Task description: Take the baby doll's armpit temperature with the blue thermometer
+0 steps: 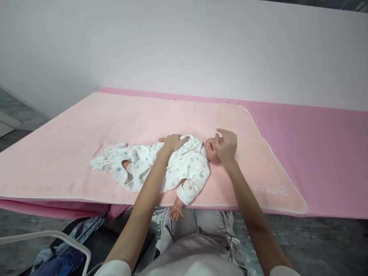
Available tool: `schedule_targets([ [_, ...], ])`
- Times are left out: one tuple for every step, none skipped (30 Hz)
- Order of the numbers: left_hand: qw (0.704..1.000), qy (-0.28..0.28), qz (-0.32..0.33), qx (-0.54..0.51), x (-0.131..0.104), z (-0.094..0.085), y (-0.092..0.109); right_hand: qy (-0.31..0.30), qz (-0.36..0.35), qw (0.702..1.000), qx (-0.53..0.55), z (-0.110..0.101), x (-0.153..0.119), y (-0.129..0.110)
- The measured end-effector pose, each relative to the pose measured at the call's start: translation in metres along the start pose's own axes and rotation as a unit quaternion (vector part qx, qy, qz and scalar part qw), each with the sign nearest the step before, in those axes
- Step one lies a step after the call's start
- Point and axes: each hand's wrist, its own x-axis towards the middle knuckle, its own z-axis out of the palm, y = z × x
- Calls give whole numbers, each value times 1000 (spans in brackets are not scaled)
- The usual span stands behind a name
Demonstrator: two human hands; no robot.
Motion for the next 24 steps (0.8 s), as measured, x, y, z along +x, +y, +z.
schedule_targets([
  [1000,0,1,-1,0,0,0,-2,60,998,32,-5,5,12],
  [1000,1,3,-2,0,0,0,-28,115,990,82,-8,9,25],
  [1000,2,3,-3,0,0,0,-63,161,974,147,-11,11,37],
  [1000,4,3,-3,0,0,0,-94,197,953,212,-12,11,47],
  [1000,6,3,-1,0,0,1,-115,223,929,273,-12,10,56],
  [1000,6,5,1,0,0,1,-123,243,907,322,-12,8,64],
  [1000,5,7,5,0,0,1,-121,260,888,359,-10,6,69],
  [1000,4,8,10,0,0,1,-116,276,873,385,-8,4,73],
  [1000,4,7,16,0,0,1,-113,293,859,404,-7,1,75],
  [1000,4,6,22,0,0,2,-113,310,846,420,-5,-1,76],
  [1000,4,4,25,0,0,2,-117,326,832,434,-4,-2,76],
  [1000,5,2,27,0,0,2,-125,342,817,448,-3,-3,76],
  [1000,5,2,26,0,0,2,-134,360,798,463,-3,-5,75],
  [1000,6,3,24,0,0,1,-146,379,777,482,-3,-6,75],
  [1000,7,5,21,0,0,1,-161,396,753,501,-2,-7,75],
  [1000,7,6,19,0,0,1,-181,410,728,518,-2,-9,75],
  [1000,8,6,18,0,0,0,-207,419,705,533,-2,-11,75],
  [1000,8,4,18,0,0,0,-236,423,687,542,-2,-12,75],
  [1000,8,2,18,0,0,0,-261,420,675,547,-2,-14,76],
  [1000,8,-1,18,0,0,0,-281,415,670,547,-1,-15,77],
  [1000,8,-4,18,-1,0,0,-293,408,671,546,-1,-16,79],
  [1000,8,-6,17,-1,-1,1,-296,402,675,543,-1,-16,81],
  [1000,9,-7,17,-2,-1,2,-290,398,682,541,0,-17,83],
  [1000,8,-6,17,-2,-1,2,-274,399,690,538,0,-17,87],
])
